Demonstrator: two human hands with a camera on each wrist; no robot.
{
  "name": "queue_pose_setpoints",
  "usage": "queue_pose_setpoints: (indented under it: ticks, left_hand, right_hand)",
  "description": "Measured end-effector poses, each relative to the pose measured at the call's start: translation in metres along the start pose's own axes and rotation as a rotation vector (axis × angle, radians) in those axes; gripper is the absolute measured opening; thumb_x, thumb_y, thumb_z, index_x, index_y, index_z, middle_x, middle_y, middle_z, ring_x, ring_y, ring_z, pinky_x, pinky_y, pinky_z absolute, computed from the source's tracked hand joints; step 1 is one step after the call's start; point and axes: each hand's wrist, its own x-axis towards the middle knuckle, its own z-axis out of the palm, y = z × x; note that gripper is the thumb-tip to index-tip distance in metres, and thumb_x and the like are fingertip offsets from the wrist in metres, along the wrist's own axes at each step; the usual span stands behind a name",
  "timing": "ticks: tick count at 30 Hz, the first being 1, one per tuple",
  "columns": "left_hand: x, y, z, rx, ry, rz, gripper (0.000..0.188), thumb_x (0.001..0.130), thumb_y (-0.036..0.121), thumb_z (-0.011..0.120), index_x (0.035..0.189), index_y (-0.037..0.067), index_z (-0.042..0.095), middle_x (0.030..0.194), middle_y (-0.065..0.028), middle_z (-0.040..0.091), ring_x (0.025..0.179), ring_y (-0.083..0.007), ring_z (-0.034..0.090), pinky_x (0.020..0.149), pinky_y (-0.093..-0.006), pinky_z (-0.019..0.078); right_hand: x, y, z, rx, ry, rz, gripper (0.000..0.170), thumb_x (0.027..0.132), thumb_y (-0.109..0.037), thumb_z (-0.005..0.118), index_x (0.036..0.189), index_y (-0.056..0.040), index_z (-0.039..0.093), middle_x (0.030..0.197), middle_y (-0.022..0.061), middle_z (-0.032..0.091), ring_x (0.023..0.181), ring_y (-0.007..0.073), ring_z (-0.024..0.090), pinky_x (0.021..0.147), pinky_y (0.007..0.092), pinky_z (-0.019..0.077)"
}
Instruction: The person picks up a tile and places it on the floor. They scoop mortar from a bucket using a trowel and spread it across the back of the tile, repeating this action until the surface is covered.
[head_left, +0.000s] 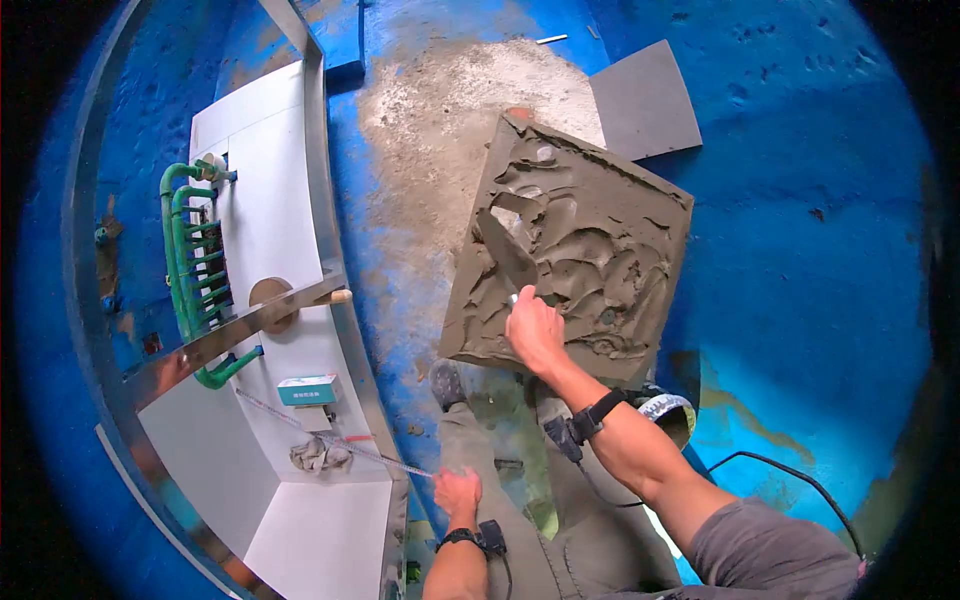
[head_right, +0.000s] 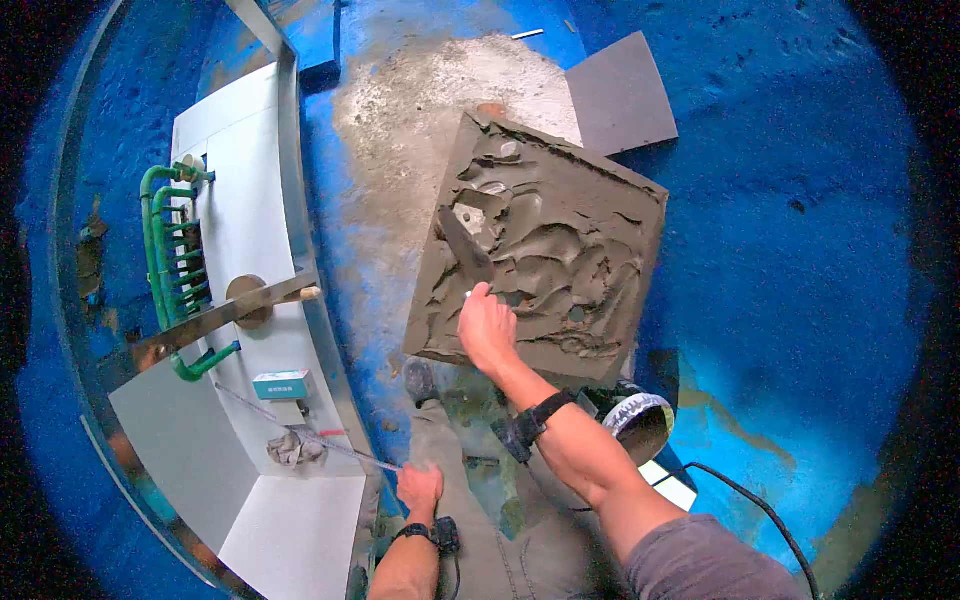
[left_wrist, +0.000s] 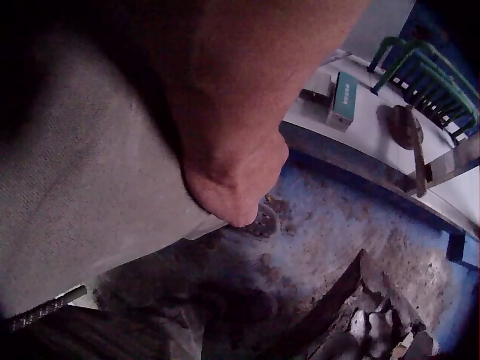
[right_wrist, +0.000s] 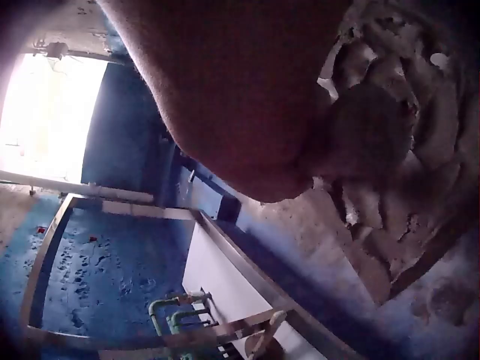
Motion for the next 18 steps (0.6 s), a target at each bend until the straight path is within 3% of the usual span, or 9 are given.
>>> queue_pose_setpoints:
  ticks: [4,10,15,18]
  left_hand:
    - [-0.003,0.004,-0.003,0.016,0.009,-0.007,0.056,0.087,0.042,0.064,0.122,-0.001,0.062,0.128,-0.0247,0.061,0.113,-0.0422,0.064,0.096,-0.0510,0.0526]
    - [-0.005,0.007,-0.004,0.026,0.010,-0.006,0.055,0.087,0.042,0.064,0.122,-0.001,0.062,0.127,-0.0239,0.061,0.113,-0.0417,0.064,0.096,-0.0506,0.0526]
    - [-0.006,0.012,0.000,0.033,0.008,-0.001,0.055,0.087,0.043,0.064,0.120,-0.001,0.062,0.127,-0.0234,0.060,0.113,-0.0416,0.064,0.096,-0.0511,0.0525]
    - [-0.009,0.015,0.000,0.053,0.001,-0.004,0.055,0.087,0.043,0.064,0.120,-0.001,0.062,0.126,-0.0231,0.060,0.112,-0.0416,0.064,0.096,-0.0511,0.0524]
  right_hand:
    - [-0.010,0.007,0.004,-0.008,0.063,-0.009,0.019,0.092,-0.009,0.055,0.104,0.0052,0.051,0.092,0.0310,0.070,0.087,0.0486,0.070,0.077,0.0569,0.0552]
    - [-0.015,0.042,-0.028,0.098,0.057,0.115,0.034,0.085,-0.019,0.063,0.105,0.0041,0.051,0.092,0.0306,0.070,0.088,0.0497,0.069,0.081,0.0578,0.0546]
    - [0.036,0.095,-0.063,0.173,0.013,0.247,0.045,0.085,-0.030,0.060,0.105,0.0095,0.066,0.107,0.0355,0.067,0.107,0.0512,0.064,0.094,0.0564,0.0503]
    - [0.077,0.125,-0.054,0.144,0.018,0.107,0.047,0.092,-0.035,0.058,0.103,0.0100,0.066,0.107,0.0345,0.067,0.104,0.0513,0.064,0.092,0.0561,0.0514]
